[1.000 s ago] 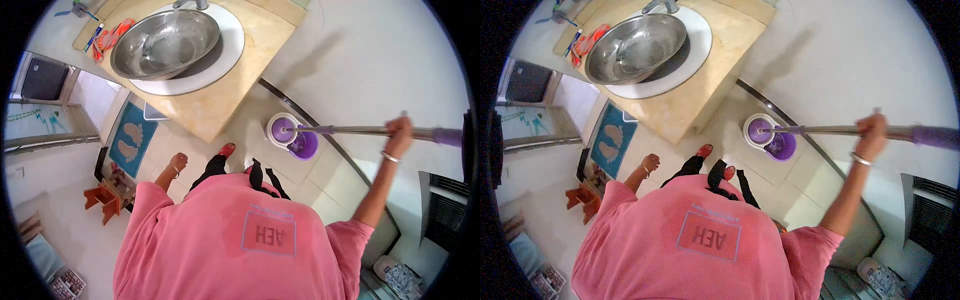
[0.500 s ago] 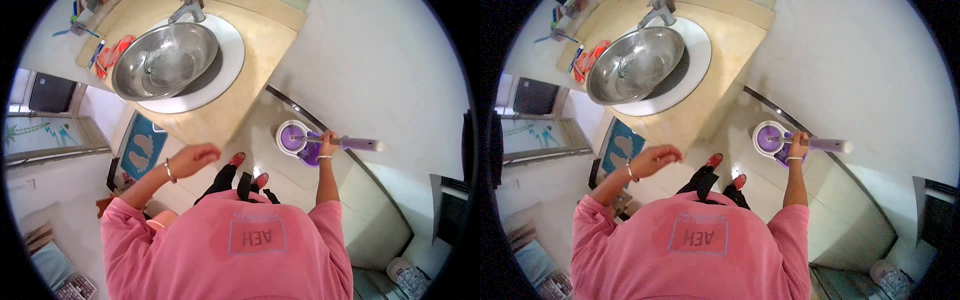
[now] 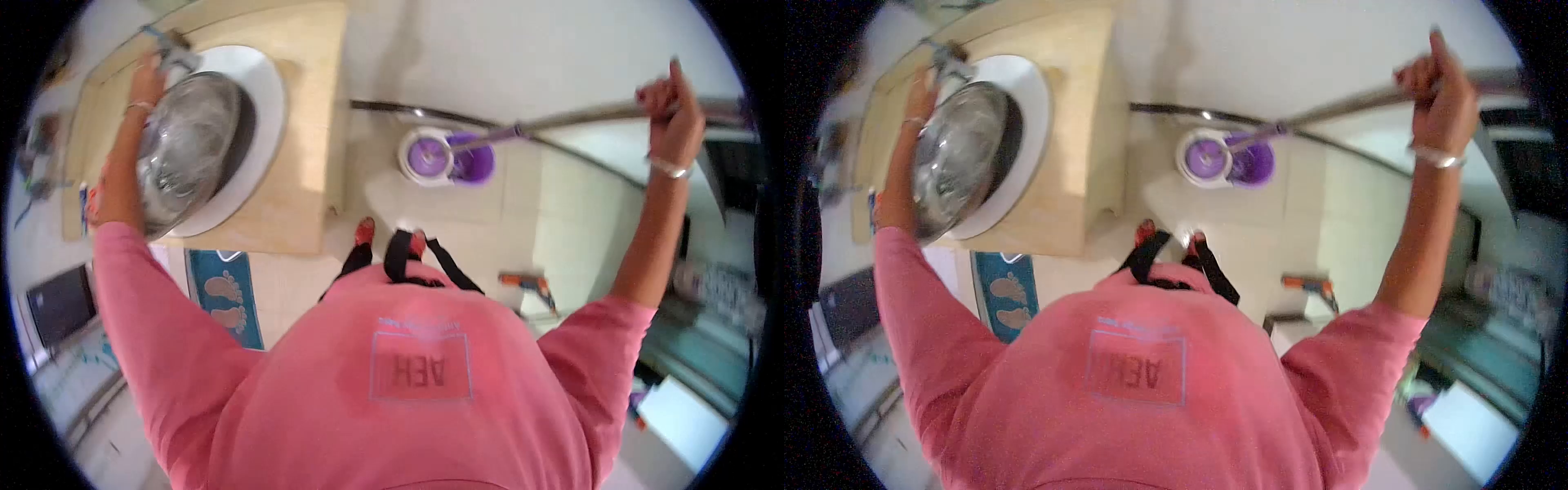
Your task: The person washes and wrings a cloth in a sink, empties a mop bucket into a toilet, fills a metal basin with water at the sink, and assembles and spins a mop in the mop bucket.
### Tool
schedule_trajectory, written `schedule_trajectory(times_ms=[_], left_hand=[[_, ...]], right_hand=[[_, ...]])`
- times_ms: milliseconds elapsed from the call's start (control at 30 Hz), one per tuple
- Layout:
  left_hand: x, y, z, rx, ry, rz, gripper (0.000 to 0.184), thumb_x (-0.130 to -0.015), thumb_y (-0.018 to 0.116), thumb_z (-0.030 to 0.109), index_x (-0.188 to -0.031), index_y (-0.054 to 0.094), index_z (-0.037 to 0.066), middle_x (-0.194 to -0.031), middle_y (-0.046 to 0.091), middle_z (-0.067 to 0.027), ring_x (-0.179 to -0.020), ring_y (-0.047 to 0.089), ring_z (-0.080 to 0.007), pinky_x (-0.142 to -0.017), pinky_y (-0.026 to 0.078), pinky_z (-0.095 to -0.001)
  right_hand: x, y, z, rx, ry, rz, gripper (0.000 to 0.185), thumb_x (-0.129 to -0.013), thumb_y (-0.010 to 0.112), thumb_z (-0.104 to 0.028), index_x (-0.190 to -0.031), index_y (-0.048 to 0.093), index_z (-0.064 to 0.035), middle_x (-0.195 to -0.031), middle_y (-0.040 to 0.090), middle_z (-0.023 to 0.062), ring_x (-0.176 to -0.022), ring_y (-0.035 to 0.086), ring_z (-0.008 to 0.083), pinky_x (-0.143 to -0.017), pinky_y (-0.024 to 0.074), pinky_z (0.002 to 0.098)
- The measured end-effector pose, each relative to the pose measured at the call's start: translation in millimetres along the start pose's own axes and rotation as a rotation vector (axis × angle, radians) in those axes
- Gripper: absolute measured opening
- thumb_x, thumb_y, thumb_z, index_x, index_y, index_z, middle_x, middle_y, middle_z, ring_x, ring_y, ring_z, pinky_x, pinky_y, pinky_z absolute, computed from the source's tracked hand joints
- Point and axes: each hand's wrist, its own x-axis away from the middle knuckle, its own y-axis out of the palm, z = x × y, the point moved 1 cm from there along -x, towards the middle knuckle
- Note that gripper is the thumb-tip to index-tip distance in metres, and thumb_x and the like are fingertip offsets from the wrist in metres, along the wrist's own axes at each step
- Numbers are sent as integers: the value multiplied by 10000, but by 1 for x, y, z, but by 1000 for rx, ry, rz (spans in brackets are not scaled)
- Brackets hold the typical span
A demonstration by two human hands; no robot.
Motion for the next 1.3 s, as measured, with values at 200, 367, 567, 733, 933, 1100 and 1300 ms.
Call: schedule_trajectory(times_ms=[200, 367, 567, 733, 933, 1100, 1300], left_hand=[[-24, -4, 39, 47, -274, -153, 523, -777, 523, 168, -1229, 337, -19, -1248, 377, -225, -1140, 381, -346, -943, 321, -369], [-12, 21, 38, -231, 87, 55, 539, -780, 512, 155, -1237, 309, -47, -1255, 372, -222, -1154, 371, -328, -954, 319, -359], [-24, 28, 56, -359, -1, -16, 556, -776, 516, 166, -1243, 302, -48, -1252, 371, -231, -1146, 383, -325, -958, 321, -352], [-26, 40, 60, -382, 48, 34, 545, -767, 520, 162, -1224, 325, -61, -1247, 382, -225, -1147, 387, -318, -967, 311, -343], [-27, 26, 79, -384, 21, -45, 555, -763, 527, 158, -1228, 318, -62, -1251, 379, -220, -1176, 355, -307, -985, 287, -339], [-18, 26, 59, -335, 72, 1, 568, -764, 526, 147, -1243, 299, -56, -1276, 349, -218, -1188, 340, -307, -988, 280, -338], [-7, 13, 38, -13, -113, -75, 578, -730, 476, 119, -1262, 301, -21, -1331, 291, -177, -1218, 308, -283, -1005, 251, -328]], right_hand=[[-25, -56, 72, -379, 124, 92, 265, -809, 430, -159, -558, 425, -75, -453, 415, 29, -400, 402, 133, -416, 366, 251], [19, -44, 167, -166, -1, 195, 274, -787, 554, -109, -554, 424, -48, -482, 419, 57, -426, 388, 141, -474, 398, 300], [51, -13, 273, 17, 86, 227, 260, -774, 593, -186, -595, 496, -24, -514, 520, 51, -457, 494, 118, -435, 391, 251], [75, -6, 370, 47, 277, 185, 263, -785, 587, -212, -613, 504, -32, -556, 530, 35, -510, 499, 112, -508, 410, 259], [93, 6, 409, 221, 325, 102, 260, -781, 597, -247, -649, 532, -33, -576, 548, 33, -528, 505, 108, -503, 399, 255], [45, 2, 294, 222, 318, 92, 318, -778, 596, -283, -617, 539, -15, -613, 575, 63, -594, 532, 122, -587, 423, 261], [2, -43, 124, 302, 123, 144, 335, -823, 505, -357, -656, 528, -68, -614, 536, 36, -635, 530, 135, -648, 436, 287]])
